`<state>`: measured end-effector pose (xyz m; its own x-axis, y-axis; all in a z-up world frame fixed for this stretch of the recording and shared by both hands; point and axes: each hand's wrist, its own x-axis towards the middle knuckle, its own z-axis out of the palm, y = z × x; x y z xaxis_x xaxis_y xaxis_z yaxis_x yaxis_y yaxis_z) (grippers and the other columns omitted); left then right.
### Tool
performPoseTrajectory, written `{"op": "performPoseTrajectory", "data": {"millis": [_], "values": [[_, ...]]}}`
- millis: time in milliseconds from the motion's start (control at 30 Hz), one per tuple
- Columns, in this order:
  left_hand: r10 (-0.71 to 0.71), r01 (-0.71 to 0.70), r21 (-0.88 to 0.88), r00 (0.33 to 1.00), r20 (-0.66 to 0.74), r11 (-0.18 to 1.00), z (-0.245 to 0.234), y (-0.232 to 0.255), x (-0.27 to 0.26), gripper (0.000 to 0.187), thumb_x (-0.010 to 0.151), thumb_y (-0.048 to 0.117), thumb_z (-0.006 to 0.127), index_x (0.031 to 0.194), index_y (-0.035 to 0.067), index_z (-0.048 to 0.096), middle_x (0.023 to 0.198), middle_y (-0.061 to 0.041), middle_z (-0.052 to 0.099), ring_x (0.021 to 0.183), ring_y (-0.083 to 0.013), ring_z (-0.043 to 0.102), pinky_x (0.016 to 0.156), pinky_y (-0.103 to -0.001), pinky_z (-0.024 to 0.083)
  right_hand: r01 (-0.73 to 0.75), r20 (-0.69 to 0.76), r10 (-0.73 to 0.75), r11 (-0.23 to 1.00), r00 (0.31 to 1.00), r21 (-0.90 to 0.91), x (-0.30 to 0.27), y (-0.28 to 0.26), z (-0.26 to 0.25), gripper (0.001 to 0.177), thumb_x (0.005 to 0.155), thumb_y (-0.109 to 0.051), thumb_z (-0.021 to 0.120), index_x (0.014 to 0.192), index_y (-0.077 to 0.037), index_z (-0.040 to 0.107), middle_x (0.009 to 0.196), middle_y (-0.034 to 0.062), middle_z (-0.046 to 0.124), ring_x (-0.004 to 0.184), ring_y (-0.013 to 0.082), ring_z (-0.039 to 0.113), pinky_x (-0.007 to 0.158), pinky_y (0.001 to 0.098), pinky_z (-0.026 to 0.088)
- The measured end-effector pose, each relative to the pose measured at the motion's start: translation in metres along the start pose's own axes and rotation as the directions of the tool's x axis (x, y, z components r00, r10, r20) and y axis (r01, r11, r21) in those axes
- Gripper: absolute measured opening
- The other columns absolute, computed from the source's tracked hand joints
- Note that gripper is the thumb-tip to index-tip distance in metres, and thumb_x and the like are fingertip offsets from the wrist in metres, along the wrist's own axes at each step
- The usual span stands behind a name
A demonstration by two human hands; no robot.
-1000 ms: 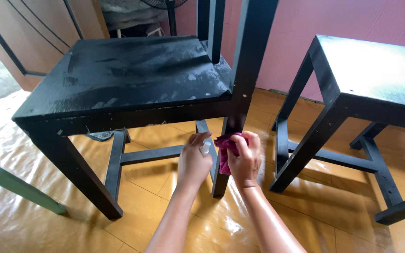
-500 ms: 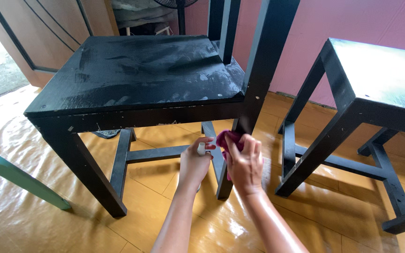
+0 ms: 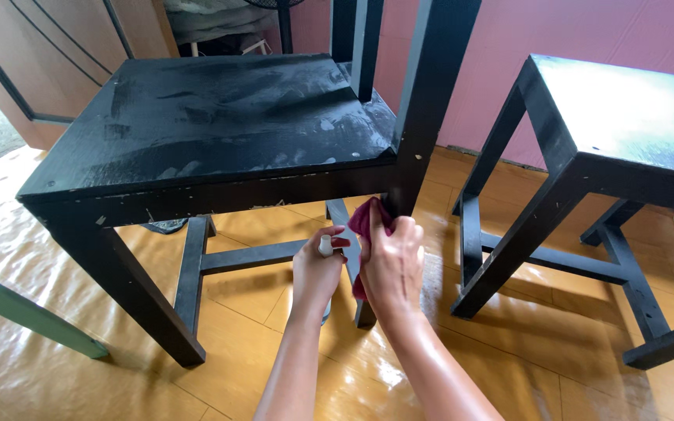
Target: The person cleans a black wooden chair using a pink cloth and a spray bottle. They wipe the seat, backrest, and legs of the chair, spraying liquid onto the cloth as needed to remove dust and grime.
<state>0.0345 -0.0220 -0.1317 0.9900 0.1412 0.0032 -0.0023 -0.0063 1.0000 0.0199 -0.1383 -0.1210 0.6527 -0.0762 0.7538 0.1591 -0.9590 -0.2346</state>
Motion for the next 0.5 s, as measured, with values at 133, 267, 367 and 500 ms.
{"op": "performPoseTrajectory", "data": {"millis": [133, 267, 367, 500], "values": [[0.027, -0.029, -0.047, 0.999, -0.033, 0.998, -0.008, 0.003, 0.003, 0.050, 0.080, -0.009, 0.044, 0.117, 0.008, 0.073, 0.098, -0.006, 0.078, 0.073, -0.0142, 0.069, 0.071, -0.028, 0.057, -0.007, -0.015, 0.008, 0.998, 1.000, 0.064, 0.012, -0.006, -0.015, 0.060, 0.082, -0.012, 0.076, 0.140, -0.006, 0.062, 0.104, 0.0203, 0.051, 0.097, 0.0367, 0.053, 0.074, 0.0469, 0.052], [0.049, -0.050, -0.031, 0.998, -0.037, 0.998, -0.006, 0.007, 0.008, 0.048, 0.082, -0.008, 0.043, 0.117, 0.008, 0.073, 0.098, -0.006, 0.078, 0.073, -0.0146, 0.070, 0.071, -0.029, 0.057, -0.054, 0.049, 0.052, 0.998, 0.997, 0.027, 0.027, -0.010, -0.022, 0.053, 0.076, -0.015, 0.078, 0.127, -0.010, 0.066, 0.107, 0.0200, 0.053, 0.103, 0.0393, 0.055, 0.079, 0.0471, 0.054], [0.071, -0.073, -0.052, 0.997, -0.041, 0.996, -0.006, 0.007, 0.010, 0.048, 0.083, -0.009, 0.044, 0.117, 0.007, 0.073, 0.096, -0.006, 0.078, 0.073, -0.0125, 0.071, 0.069, -0.029, 0.058, -0.098, 0.144, 0.098, 0.995, 0.985, -0.006, 0.039, -0.012, -0.026, 0.046, 0.077, -0.019, 0.079, 0.122, -0.014, 0.067, 0.110, 0.0189, 0.053, 0.107, 0.0374, 0.057, 0.081, 0.0457, 0.055], [0.045, -0.047, -0.054, 0.998, -0.039, 0.997, -0.007, 0.001, 0.011, 0.038, 0.090, -0.003, 0.049, 0.120, 0.008, 0.069, 0.091, -0.006, 0.078, 0.067, -0.0132, 0.071, 0.065, -0.028, 0.058, -0.125, 0.245, 0.126, 0.992, 0.961, -0.017, 0.038, -0.009, -0.047, 0.056, 0.075, -0.019, 0.078, 0.130, -0.020, 0.067, 0.112, 0.0193, 0.053, 0.106, 0.0387, 0.057, 0.081, 0.0477, 0.055]]}}
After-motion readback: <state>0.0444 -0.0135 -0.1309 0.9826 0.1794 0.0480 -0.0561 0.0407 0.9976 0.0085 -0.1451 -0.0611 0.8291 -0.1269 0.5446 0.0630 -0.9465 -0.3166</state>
